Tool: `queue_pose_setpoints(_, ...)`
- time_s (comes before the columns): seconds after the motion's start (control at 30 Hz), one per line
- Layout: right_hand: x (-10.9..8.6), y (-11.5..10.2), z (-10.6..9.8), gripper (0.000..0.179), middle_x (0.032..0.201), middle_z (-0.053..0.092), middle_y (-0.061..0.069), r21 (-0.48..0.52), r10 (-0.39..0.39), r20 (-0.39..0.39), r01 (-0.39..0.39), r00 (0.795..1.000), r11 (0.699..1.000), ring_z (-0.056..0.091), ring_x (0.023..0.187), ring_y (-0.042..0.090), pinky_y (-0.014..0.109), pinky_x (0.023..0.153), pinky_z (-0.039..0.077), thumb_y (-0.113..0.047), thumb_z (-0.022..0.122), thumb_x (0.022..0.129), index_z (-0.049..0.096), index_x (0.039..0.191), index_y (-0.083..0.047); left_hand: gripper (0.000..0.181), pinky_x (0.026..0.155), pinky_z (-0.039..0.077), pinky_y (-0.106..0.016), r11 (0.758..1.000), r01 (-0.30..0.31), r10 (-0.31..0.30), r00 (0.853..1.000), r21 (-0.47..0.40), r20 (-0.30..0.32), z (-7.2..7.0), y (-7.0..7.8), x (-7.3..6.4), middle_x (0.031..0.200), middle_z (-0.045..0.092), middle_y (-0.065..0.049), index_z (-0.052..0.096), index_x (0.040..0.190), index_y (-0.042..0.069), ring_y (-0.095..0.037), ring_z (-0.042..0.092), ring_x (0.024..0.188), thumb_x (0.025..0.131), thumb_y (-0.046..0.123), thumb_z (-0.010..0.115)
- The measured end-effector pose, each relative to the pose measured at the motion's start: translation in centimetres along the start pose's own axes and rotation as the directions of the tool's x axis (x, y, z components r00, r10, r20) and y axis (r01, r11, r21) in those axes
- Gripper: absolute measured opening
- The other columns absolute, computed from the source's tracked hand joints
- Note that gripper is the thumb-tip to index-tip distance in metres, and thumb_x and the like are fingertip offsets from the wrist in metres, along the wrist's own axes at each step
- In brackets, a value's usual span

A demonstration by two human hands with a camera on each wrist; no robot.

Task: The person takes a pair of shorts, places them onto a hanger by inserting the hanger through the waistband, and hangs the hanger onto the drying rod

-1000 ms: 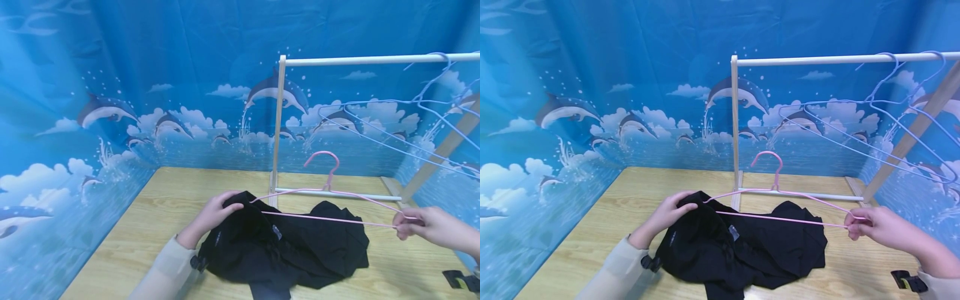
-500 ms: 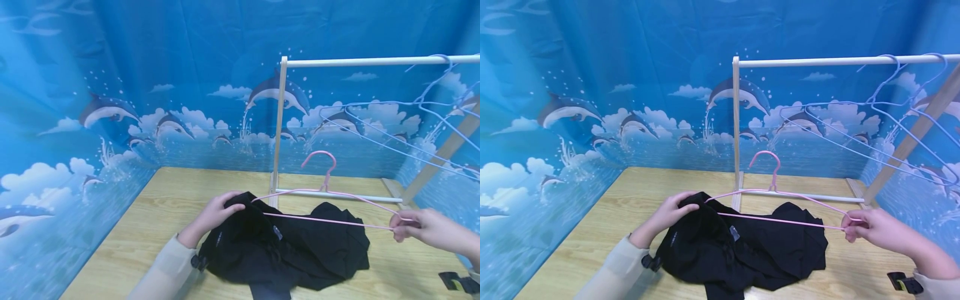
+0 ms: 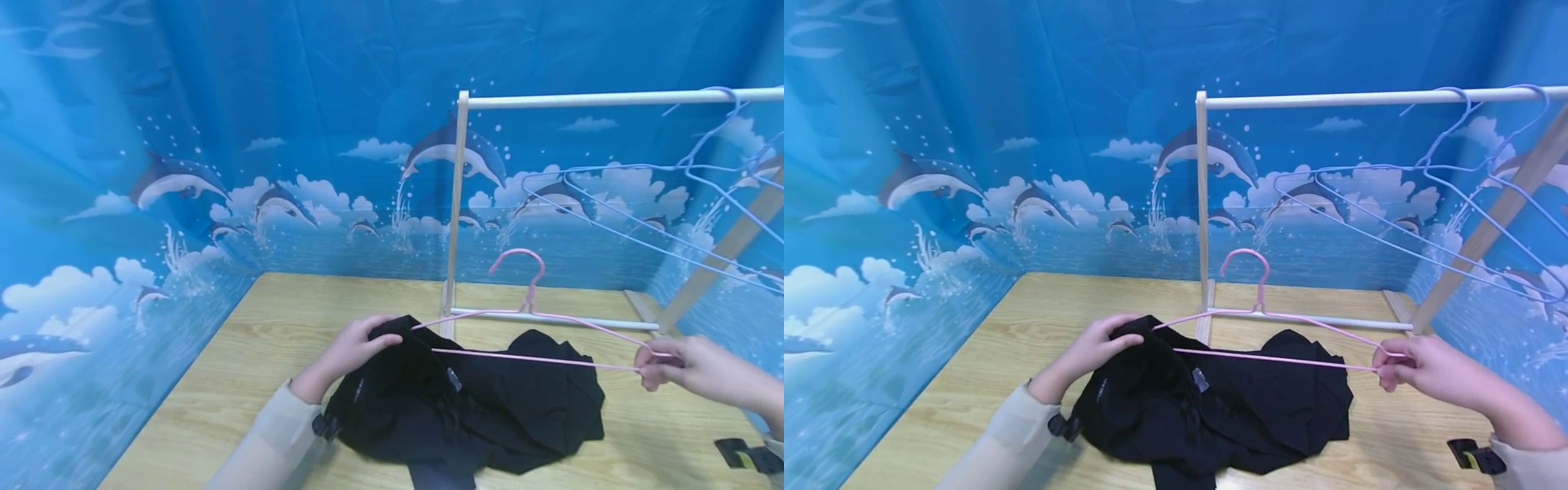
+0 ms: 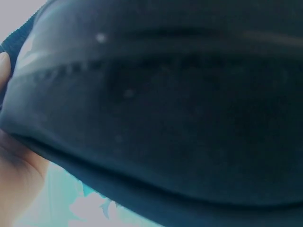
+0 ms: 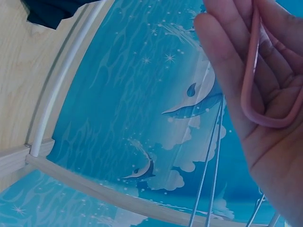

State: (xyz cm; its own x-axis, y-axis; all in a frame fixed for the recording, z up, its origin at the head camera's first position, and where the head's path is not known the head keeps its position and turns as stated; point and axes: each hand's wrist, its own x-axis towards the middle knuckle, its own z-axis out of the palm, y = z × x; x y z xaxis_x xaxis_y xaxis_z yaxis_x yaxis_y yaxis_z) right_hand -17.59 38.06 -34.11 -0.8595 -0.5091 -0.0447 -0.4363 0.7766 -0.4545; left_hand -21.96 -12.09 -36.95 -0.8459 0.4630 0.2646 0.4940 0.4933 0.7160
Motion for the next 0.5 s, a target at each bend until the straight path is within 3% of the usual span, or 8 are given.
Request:
queue_pose_setpoints(0.17, 0.50, -0.38, -0.32, 0.011, 0.072, 0.063, -0.020, -0.027, -0.024, -0.005, 0.024, 1.000, 0.999, 0.058, 0.066, -0.005, 0.021, 0.053, 0.049, -0.003, 0.063, 0.090, 0.061, 0.087, -0.014, 0.036, 0.100, 0.050, -0.043, 1.000, -0.018, 0.019, 0.999, -0.013, 0.051, 0.33, -0.04, 0.08, 0.123, 0.067, -0.010, 0.064, 0.125, 0.006, -0.025, 0.062, 0.116, 0.093, 0.022, 0.065)
queue_pose_setpoints(0.5, 1.06, -0.95, -0.24, 0.011, 0.072, 0.062, -0.021, -0.042, -0.038, -0.003, 0.038, 0.999, 0.998, 0.057, 0.066, -0.006, 0.021, 0.052, 0.046, -0.004, 0.063, 0.090, 0.062, 0.088, -0.015, 0.036, 0.101, 0.048, -0.043, 1.000, -0.019, 0.021, 0.996, -0.024, 0.088, 0.40, 0.32, 0.25, 0.123, 0.067, -0.011, 0.064, 0.125, 0.006, -0.025, 0.061, 0.118, 0.093, 0.023, 0.065)
